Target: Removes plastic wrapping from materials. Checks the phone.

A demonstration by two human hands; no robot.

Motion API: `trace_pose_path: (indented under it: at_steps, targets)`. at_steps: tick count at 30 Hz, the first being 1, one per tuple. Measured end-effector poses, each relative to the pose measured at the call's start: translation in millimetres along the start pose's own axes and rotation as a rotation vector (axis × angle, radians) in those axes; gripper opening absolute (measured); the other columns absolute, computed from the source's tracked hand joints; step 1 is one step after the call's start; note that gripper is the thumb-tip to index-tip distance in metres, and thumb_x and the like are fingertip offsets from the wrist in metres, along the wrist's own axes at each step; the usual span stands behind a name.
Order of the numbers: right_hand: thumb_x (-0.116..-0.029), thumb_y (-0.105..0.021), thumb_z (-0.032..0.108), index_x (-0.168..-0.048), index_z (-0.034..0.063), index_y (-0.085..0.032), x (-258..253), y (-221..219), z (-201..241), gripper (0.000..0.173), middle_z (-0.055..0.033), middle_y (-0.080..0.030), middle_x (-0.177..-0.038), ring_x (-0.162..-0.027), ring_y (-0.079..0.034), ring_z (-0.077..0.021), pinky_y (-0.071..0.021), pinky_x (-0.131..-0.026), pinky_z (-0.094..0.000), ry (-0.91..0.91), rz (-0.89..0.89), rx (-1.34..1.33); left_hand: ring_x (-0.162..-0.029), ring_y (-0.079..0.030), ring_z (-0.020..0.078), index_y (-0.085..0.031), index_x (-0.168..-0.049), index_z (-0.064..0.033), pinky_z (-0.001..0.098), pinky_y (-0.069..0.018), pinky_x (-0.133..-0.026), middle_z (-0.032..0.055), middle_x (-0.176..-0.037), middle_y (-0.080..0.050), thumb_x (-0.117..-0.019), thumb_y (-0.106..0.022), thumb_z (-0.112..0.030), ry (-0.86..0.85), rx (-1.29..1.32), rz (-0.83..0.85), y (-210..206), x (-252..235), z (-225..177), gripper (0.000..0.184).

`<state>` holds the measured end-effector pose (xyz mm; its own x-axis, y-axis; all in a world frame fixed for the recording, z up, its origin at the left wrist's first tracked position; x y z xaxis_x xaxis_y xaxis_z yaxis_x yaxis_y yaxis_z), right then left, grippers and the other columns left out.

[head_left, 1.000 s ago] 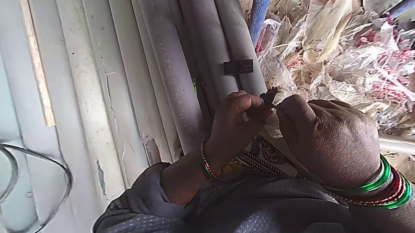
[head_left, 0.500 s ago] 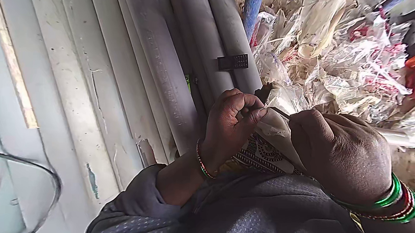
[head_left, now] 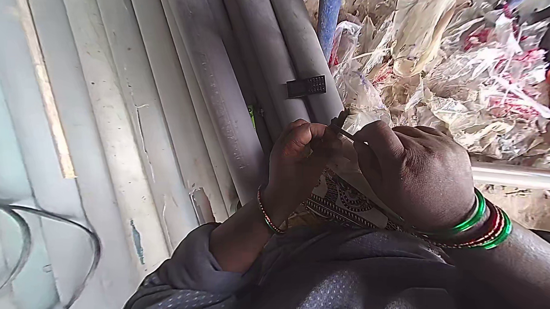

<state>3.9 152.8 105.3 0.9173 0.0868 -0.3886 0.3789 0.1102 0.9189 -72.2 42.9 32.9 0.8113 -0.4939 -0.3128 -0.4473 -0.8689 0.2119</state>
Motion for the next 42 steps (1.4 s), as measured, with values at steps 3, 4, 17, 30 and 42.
trace_pose_path:
  at_steps: [3,4,17,30,42]
  targets:
    - [-0.0963,-0.052,0.009,-0.084,0.0037,-0.061,-2,-5,4,0.016,-0.0083,-0.053,-0.055,-0.053,-0.059,-0.0283,-0.0404,-0.049,-0.0385,0.037,0.011,0.015,-0.092,-0.058,-0.001,-0.07,-0.094,-0.0048,0.0131,-0.0467,-0.084,-0.0027,-0.092,-0.062,-0.0932,-0.069,-0.01,-0.03,-0.001,-0.018,1,2,1,0.006]
    - [-0.0958,-0.052,0.008,-0.083,0.0036,-0.061,-1,-4,4,0.016,-0.0082,-0.052,-0.054,-0.052,-0.058,-0.0283,-0.0396,-0.049,-0.0384,0.053,0.023,0.02,-0.093,-0.057,-0.0011,-0.07,-0.094,-0.0046,0.0132,-0.0463,-0.085,-0.0028,-0.092,-0.062,-0.0929,-0.069,-0.01,-0.035,-0.004,-0.02,2,2,0,0.006]
    - [-0.1014,-0.049,0.015,-0.086,0.0025,-0.064,53,20,-32,0.025,-0.0111,-0.057,-0.057,-0.052,-0.059,-0.0291,-0.0421,-0.051,-0.0421,-0.076,0.077,-0.026,-0.094,-0.057,0.0068,-0.066,-0.097,-0.0017,0.0206,-0.0449,-0.089,0.0039,-0.094,-0.062,-0.0979,-0.064,-0.014,-0.186,-0.13,0.051,-2,-5,-6,0.013]
    - [-0.1017,-0.051,0.016,-0.101,0.0036,-0.066,42,18,-39,0.019,-0.0129,-0.065,-0.077,-0.066,-0.064,-0.0284,-0.046,-0.054,-0.0405,-0.196,0.044,-0.16,-0.096,-0.06,0.0136,-0.07,-0.094,-0.0019,0.0243,-0.0466,-0.088,0.0085,-0.095,-0.064,-0.0932,-0.07,-0.014,-0.176,-0.296,0.065,-1,-10,-26,0.012]
    - [-0.1001,-0.051,0.009,-0.108,0.0056,-0.073,13,13,-8,0.023,-0.0128,-0.062,-0.075,-0.056,-0.06,-0.0306,-0.0364,-0.041,-0.0377,-0.016,0.042,-0.049,-0.088,-0.055,0.0051,-0.068,-0.089,-0.0028,0.0157,-0.0436,-0.083,0.0028,-0.086,-0.059,-0.0926,-0.071,-0.011,-0.276,-0.149,-0.048,0,4,-16,0.009]
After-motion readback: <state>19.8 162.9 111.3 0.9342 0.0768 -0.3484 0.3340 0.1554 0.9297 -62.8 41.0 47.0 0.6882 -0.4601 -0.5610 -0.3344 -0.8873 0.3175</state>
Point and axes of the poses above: each hand's wrist, its own x-axis away from the middle knuckle, its own y-axis out of the back of the hand, z = x × y, the point moved 8 cm from there along -x, towards the middle knuckle
